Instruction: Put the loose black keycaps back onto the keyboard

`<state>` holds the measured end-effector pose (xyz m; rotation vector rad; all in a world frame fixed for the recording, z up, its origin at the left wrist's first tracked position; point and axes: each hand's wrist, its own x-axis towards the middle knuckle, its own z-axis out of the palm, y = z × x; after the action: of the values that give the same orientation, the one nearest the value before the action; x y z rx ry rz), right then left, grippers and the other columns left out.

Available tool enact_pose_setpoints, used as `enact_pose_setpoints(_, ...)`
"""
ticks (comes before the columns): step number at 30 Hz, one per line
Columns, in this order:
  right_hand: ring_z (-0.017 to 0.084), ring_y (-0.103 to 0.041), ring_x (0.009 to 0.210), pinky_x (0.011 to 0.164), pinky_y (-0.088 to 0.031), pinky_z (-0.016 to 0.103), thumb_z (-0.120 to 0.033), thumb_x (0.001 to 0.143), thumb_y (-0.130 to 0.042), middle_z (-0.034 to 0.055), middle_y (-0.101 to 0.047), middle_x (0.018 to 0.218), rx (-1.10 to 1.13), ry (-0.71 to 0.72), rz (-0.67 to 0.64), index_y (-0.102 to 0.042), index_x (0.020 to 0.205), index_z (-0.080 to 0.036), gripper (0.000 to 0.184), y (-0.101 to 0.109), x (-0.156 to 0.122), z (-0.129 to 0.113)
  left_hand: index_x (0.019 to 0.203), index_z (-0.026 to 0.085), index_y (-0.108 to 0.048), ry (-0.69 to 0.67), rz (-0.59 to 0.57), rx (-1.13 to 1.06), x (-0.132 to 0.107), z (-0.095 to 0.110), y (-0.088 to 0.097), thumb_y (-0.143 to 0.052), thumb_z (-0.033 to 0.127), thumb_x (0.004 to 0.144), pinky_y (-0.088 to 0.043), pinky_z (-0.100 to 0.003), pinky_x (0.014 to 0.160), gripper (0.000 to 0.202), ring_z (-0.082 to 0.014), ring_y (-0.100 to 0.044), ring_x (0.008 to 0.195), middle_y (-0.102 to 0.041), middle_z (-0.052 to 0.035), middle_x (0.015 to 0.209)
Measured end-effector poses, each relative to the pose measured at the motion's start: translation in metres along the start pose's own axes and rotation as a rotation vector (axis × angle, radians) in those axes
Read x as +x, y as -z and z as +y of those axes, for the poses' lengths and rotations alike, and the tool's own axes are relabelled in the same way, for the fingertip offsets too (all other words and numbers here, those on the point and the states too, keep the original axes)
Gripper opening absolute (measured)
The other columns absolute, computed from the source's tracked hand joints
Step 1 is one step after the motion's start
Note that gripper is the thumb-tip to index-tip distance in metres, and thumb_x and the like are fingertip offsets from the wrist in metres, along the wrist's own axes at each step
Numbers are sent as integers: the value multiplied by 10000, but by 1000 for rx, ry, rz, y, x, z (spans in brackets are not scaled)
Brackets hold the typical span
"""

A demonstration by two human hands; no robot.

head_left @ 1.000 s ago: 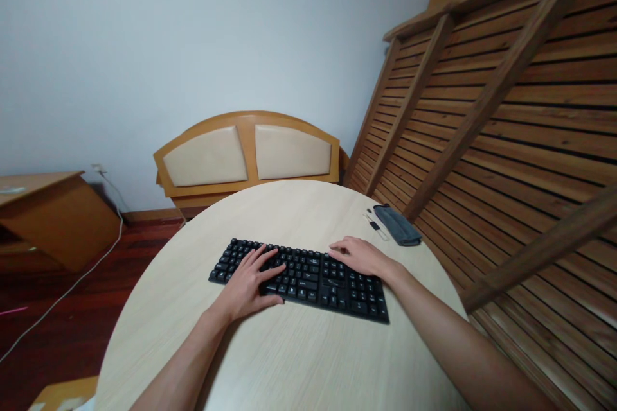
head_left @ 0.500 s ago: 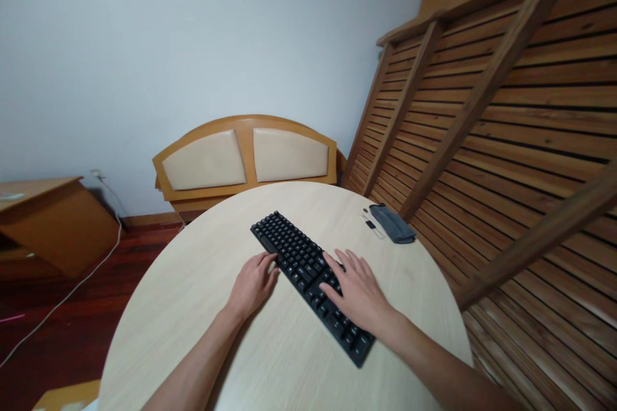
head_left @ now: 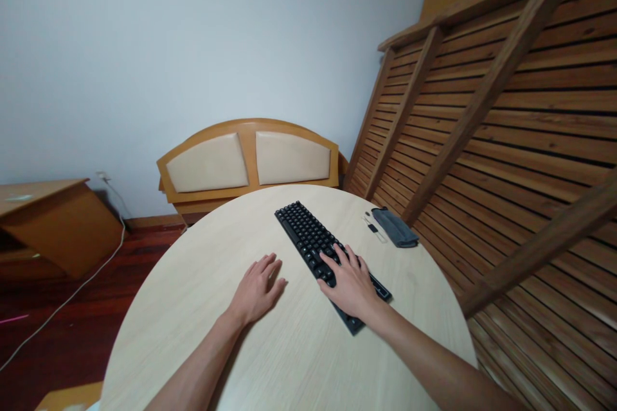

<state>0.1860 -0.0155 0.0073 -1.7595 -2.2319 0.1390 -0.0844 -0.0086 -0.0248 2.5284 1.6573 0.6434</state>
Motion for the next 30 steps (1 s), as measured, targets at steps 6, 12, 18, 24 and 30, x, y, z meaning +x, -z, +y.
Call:
enact_pose_setpoints(6, 400, -215, 1442, 1122, -147, 603, -554, 861, -551, 121, -324, 1573, -84, -124, 46, -493, 1441, -316, 630, -1, 37, 28, 1351, 140, -571, 3, -11, 14, -1, -3, 0, -468, 487, 966, -369, -506, 1138, 528, -298, -439, 1374, -494, -142, 1466)
enact_pose_setpoints(12, 393, -245, 1428, 1121, -150, 599, -604, 865, -524, 113, -346, 1558, -145, -228, 42, -501, 1436, -321, 638, 2, 67, 57, 1356, 148, -575, -6, -3, 13, -1, -5, -2, -453, 517, 968, -377, -497, 1133, 548, -301, -438, 1375, -494, -137, 1468)
enact_pose_setpoints(18, 383, -257, 1424, 1110, -179, 606, -621, 864, -513, 118, -356, 1550, -151, -271, 45, -506, 1434, -318, 645, 1, 82, 71, 1357, 149, -574, 1, -3, 8, 0, -3, 0, -454, 509, 967, -373, -499, 1137, 544, -299, -437, 1374, -497, -138, 1465)
enact_pose_setpoints(24, 398, -266, 1421, 1108, -181, 615, -620, 861, -516, 125, -361, 1550, -156, -303, 39, -503, 1436, -327, 646, 3, 92, 81, 1369, 132, -556, -8, -30, 20, 0, -2, 2, -462, 486, 966, -363, -503, 1137, 545, -311, -418, 1379, -482, -146, 1472)
enact_pose_setpoints(30, 397, -256, 1434, 1144, -190, 563, -464, 856, -587, 148, -340, 1561, -170, -191, 95, -525, 1427, -222, 624, 6, 84, 59, 1374, 134, -548, -10, -45, 25, 1, -1, 4, -480, 482, 955, -346, -500, 1144, 549, -316, -404, 1383, -467, -152, 1480)
